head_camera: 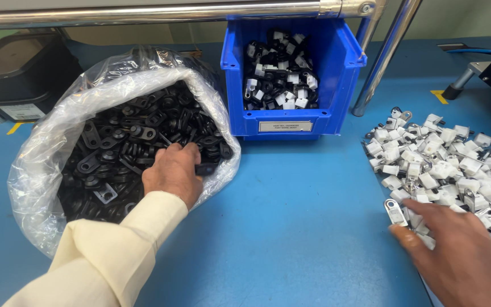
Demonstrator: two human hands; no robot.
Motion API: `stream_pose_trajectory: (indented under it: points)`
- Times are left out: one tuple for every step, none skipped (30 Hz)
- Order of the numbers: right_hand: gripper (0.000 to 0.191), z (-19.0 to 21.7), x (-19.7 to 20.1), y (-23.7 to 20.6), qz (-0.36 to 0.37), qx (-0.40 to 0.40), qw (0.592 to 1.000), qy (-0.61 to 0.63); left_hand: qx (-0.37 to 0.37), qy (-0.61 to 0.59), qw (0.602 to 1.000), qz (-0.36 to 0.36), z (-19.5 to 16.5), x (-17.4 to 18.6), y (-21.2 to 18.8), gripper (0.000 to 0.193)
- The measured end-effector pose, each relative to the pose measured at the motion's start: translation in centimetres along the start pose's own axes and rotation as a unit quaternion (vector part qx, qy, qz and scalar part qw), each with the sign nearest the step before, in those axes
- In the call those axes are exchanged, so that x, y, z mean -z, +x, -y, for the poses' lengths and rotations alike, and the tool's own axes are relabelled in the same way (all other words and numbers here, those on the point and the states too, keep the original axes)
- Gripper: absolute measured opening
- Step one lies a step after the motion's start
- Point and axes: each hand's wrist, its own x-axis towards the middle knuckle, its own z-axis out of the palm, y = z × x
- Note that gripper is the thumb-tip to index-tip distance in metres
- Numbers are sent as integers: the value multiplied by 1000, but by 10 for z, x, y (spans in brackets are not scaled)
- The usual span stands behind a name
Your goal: The person repeatedly picks a black plastic base and a white plastic housing, aligns them, and presses them together by hand. The assembled units are placed into a blue bin on the table.
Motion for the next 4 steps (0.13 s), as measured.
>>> stream_pose_trajectory:
  points:
    - [49, 8, 10, 3, 30, 6, 999, -18, -9, -12, 1000, -10, -2, 2, -6, 36]
    - [46, 16, 19, 5, 59, 12, 998, -37, -17, -24, 999, -21, -4, 4, -11, 35]
    - [44, 23, 29, 6, 87, 20, 994, -56, -45, -45, 997, -33, -6, 7, -16, 35]
    - [46, 29, 39, 6, 89, -4, 994, -58, -73, -65, 994, -46, -8, 9, -21, 34]
